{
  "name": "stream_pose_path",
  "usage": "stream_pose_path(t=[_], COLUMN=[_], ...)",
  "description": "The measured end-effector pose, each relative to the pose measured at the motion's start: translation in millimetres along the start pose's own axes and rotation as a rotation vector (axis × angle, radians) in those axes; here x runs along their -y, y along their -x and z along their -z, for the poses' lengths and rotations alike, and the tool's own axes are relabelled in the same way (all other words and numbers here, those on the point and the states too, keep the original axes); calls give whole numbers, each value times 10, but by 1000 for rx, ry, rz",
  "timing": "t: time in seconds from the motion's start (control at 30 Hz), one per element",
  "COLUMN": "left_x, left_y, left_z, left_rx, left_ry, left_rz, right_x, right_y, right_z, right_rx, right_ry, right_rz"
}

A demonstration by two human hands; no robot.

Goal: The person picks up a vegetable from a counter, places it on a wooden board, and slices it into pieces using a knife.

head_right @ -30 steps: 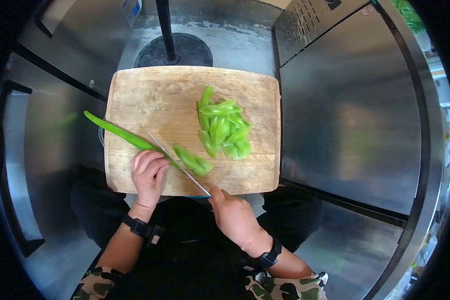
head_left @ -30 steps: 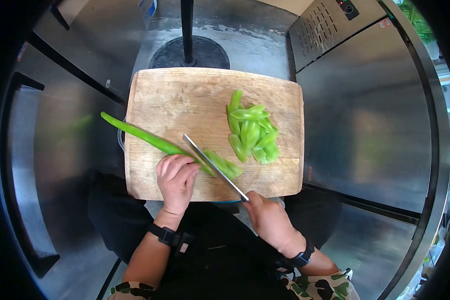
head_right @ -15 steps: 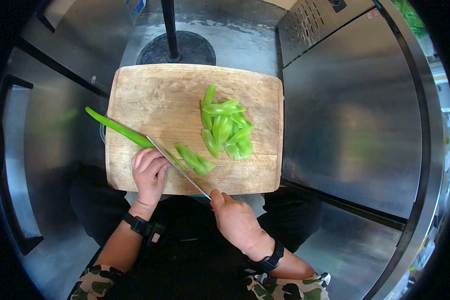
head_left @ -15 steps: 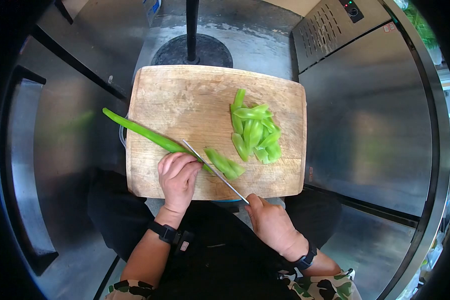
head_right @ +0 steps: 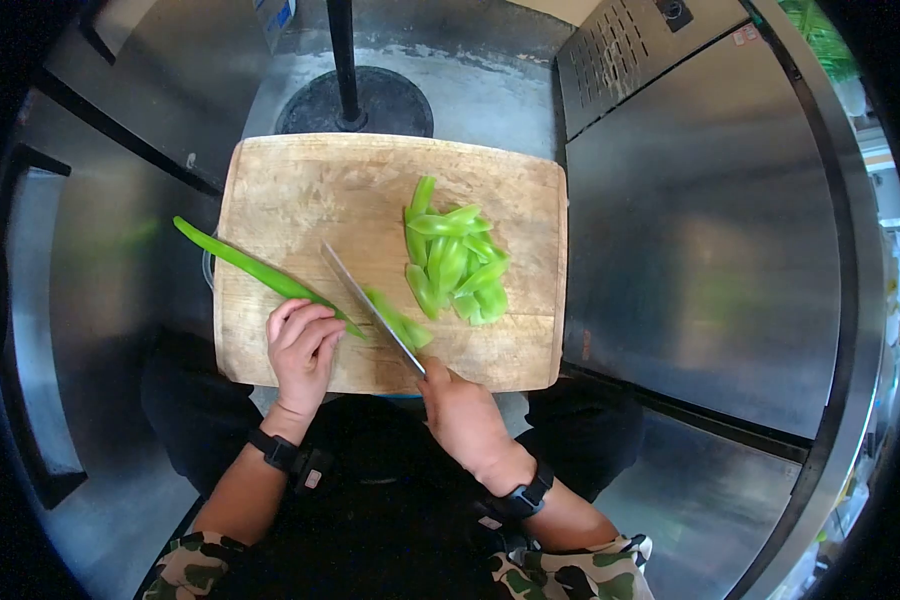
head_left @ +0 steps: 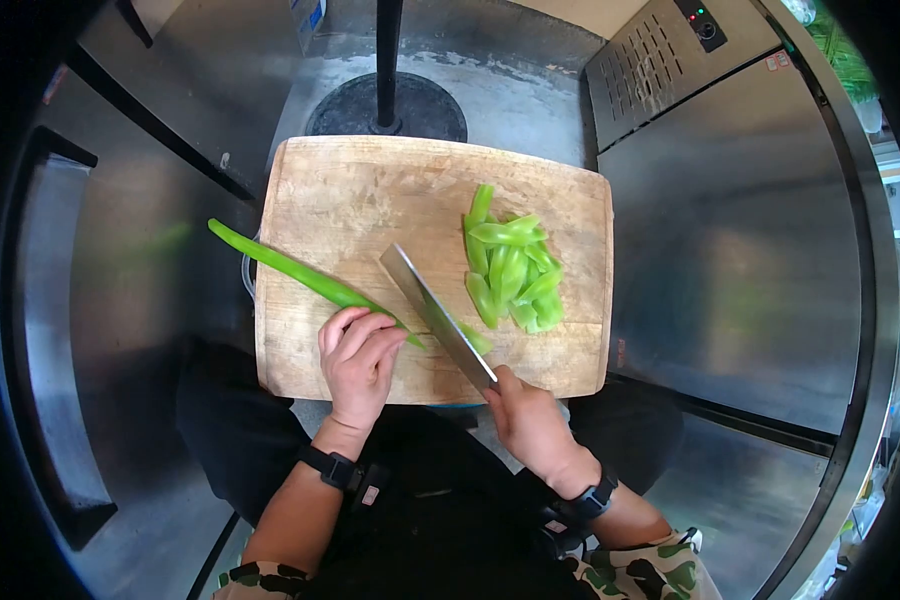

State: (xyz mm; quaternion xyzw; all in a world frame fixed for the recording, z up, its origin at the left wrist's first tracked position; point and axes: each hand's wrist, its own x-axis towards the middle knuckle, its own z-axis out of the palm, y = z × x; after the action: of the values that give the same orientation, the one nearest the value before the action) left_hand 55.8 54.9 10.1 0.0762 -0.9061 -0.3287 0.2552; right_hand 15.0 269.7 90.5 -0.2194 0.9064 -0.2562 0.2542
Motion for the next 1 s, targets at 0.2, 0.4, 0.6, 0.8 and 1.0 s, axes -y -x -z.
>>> stream_pose_path(t=[0.2, 0.4, 0.6, 0.8, 1.0], left_x=[12, 11, 8, 10, -2], left_y=[12, 16, 12, 11, -1], left_z=[-13, -9, -12, -16, -3], left_rx=[-12, -13, -19, -23, -18], left_ry=[15, 0, -3, 3, 18], left_rz=[16, 13, 13, 20, 19], right_x=[151, 163, 174, 151, 93], right_y=[141, 187, 171, 134, -52], right_z=[173, 175, 159, 107, -98], right_rx=[23, 40, 53, 87, 80], right_ry=[42, 107, 142, 152, 210], right_rz=[39, 102, 102, 72, 78])
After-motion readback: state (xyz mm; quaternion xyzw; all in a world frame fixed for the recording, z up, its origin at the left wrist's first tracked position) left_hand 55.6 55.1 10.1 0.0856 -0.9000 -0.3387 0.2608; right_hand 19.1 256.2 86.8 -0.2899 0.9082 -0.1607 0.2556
